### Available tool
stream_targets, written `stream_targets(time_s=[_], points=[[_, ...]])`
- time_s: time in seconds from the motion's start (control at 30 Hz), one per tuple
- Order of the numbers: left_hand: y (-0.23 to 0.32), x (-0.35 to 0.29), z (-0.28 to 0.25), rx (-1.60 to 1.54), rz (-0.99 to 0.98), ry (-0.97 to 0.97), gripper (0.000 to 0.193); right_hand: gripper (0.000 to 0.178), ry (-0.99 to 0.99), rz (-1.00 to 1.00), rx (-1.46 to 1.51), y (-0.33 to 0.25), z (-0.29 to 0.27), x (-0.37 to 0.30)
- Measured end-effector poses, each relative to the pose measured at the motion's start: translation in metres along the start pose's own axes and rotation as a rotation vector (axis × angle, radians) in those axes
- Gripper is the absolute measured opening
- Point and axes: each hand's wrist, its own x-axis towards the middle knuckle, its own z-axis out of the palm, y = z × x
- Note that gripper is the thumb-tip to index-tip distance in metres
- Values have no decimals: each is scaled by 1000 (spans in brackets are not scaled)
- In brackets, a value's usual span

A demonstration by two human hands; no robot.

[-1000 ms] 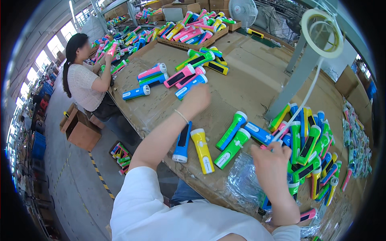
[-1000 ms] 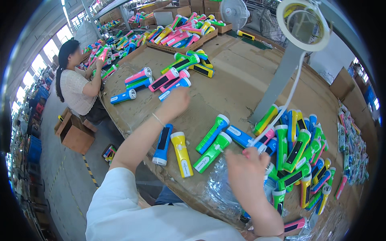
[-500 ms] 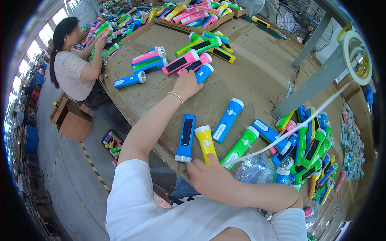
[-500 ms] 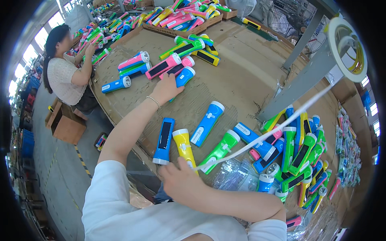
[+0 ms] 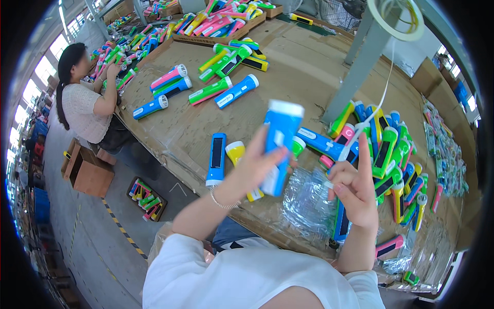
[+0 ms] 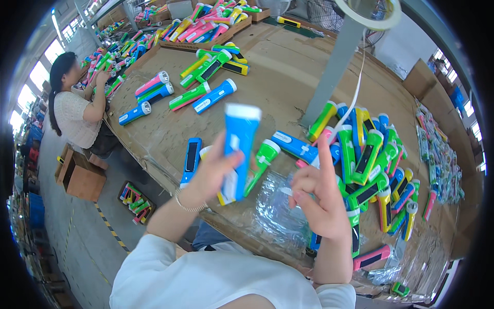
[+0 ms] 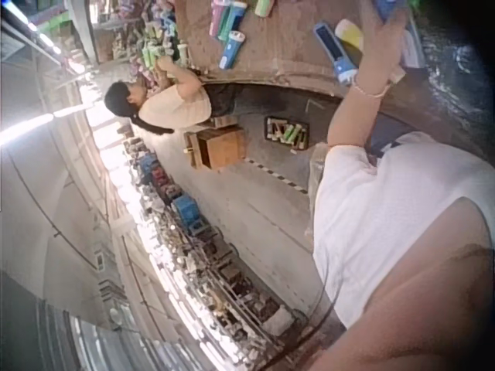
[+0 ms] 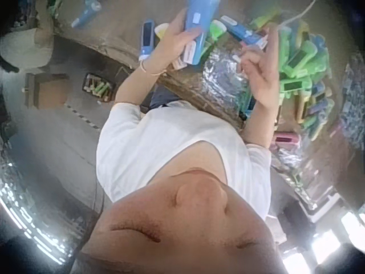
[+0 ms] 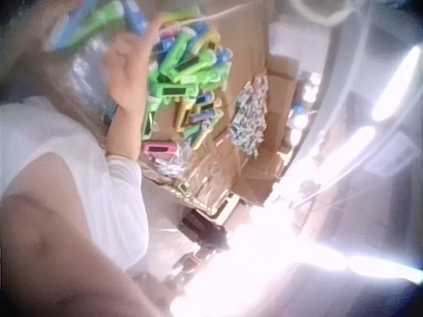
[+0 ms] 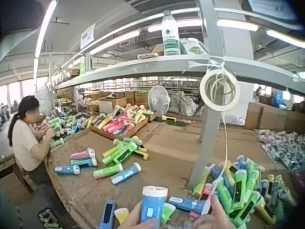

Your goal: Checking and assembling components of colorful handheld flashlights on a factory line.

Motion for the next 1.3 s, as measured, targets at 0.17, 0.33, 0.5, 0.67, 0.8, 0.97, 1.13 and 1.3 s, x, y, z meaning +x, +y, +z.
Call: stream_targets(time_s=[0.17,0.33,0.5,0.67,0.8,0.97,1.13,1.3], points=[[-36,-33,64,411,263,-126,72,86,50,45,-57,-9,15,-12],[-24,-51,93,592,194,-69,75,84,78,52,-170,-9,8,-29],[-29,-56,99,653,277,-80,74,79,90,61,-331,-17,7,-37],[-29,-61,101,790,317,-60,76,65,151,157,-428,-27,9,-40],[-30,-63,100,861,385,-52,76,60,299,344,-347,-35,15,-44],[-28,-67,101,934,457,-9,75,58,229,441,-396,-47,9,-39],[-32,-67,99,969,469,23,69,43,154,420,-434,-52,6,-34],[-25,-68,101,941,495,8,65,16,68,248,-349,-34,-6,-39]])
